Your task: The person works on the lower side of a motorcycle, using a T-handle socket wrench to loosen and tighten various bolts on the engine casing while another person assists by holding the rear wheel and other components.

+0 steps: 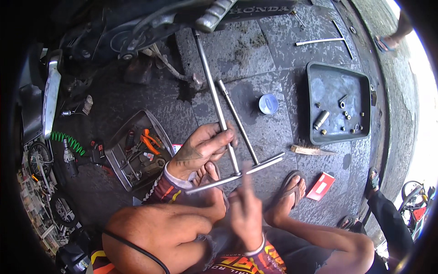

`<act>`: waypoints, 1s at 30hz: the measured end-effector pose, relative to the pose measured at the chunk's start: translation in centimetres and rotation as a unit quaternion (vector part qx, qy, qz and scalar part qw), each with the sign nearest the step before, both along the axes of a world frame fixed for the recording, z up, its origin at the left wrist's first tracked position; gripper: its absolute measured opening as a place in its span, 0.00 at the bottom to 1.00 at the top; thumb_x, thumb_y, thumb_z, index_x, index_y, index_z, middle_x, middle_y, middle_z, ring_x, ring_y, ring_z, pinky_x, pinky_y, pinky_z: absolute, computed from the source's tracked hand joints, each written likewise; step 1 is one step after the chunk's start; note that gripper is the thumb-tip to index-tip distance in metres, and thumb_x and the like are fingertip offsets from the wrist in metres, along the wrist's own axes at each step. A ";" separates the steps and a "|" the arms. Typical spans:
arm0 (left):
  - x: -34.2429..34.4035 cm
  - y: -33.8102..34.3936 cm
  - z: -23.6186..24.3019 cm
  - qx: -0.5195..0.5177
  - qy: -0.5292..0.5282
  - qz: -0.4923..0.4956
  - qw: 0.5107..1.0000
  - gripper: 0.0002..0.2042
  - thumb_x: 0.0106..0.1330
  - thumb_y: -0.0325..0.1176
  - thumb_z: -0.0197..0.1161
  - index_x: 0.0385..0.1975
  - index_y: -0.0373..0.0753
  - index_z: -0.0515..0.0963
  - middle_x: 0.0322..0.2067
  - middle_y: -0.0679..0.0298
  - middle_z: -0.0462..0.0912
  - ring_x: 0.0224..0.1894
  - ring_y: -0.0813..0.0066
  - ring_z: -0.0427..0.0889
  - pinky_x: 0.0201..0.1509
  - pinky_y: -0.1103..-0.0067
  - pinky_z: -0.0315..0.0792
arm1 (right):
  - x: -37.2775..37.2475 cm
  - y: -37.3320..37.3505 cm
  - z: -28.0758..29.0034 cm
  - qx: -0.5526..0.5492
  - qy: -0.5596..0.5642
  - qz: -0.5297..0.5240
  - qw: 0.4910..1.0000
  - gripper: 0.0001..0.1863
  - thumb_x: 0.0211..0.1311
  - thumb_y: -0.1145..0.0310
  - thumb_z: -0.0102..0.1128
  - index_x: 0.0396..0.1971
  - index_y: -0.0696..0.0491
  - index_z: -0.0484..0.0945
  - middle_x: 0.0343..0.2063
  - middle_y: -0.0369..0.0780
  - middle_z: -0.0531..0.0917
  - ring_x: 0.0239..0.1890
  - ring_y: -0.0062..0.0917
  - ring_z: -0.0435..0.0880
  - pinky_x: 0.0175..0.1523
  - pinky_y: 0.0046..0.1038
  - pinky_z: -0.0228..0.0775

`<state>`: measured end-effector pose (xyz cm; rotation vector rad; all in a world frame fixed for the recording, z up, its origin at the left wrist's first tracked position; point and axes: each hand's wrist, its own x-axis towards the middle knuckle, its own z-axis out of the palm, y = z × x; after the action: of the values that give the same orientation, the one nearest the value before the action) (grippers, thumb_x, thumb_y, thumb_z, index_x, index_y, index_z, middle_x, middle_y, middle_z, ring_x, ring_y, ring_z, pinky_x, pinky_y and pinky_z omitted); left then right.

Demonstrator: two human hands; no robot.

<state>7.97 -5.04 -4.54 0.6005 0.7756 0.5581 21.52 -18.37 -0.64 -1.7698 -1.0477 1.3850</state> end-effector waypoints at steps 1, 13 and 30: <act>-0.4 -0.5 -0.3 -0.014 0.004 0.006 1.000 0.11 0.70 0.39 0.52 0.31 0.37 0.73 0.16 0.79 0.59 0.15 0.94 0.53 0.17 0.89 0.45 | -0.2 -0.1 0.8 -0.033 0.017 0.058 0.998 0.35 0.54 0.83 0.46 0.66 0.60 0.53 0.15 0.39 0.71 0.16 0.21 0.67 0.26 0.24 0.64; -0.9 0.4 -0.5 0.019 -0.075 -0.024 0.997 0.13 0.69 0.41 0.53 0.34 0.37 0.75 0.18 0.77 0.64 0.18 0.92 0.57 0.20 0.89 0.51 | -1.2 2.1 -0.8 -0.108 0.177 -0.161 0.965 0.30 0.56 0.80 0.57 0.61 0.59 0.63 0.24 0.36 0.76 0.24 0.13 0.70 0.30 0.17 0.64; -1.2 0.0 -1.0 0.024 0.006 -0.026 0.999 0.12 0.69 0.40 0.53 0.30 0.39 0.75 0.16 0.79 0.62 0.18 0.92 0.57 0.20 0.89 0.52 | -3.6 4.2 -0.6 -0.130 0.327 -0.253 0.901 0.39 0.69 0.41 0.27 0.42 0.65 0.73 0.18 0.43 0.80 0.05 0.24 0.65 0.07 0.21 0.48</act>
<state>6.78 -5.04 -5.57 0.6674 0.7567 0.5282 17.90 -14.18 -1.21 -1.4201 -0.0344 1.6330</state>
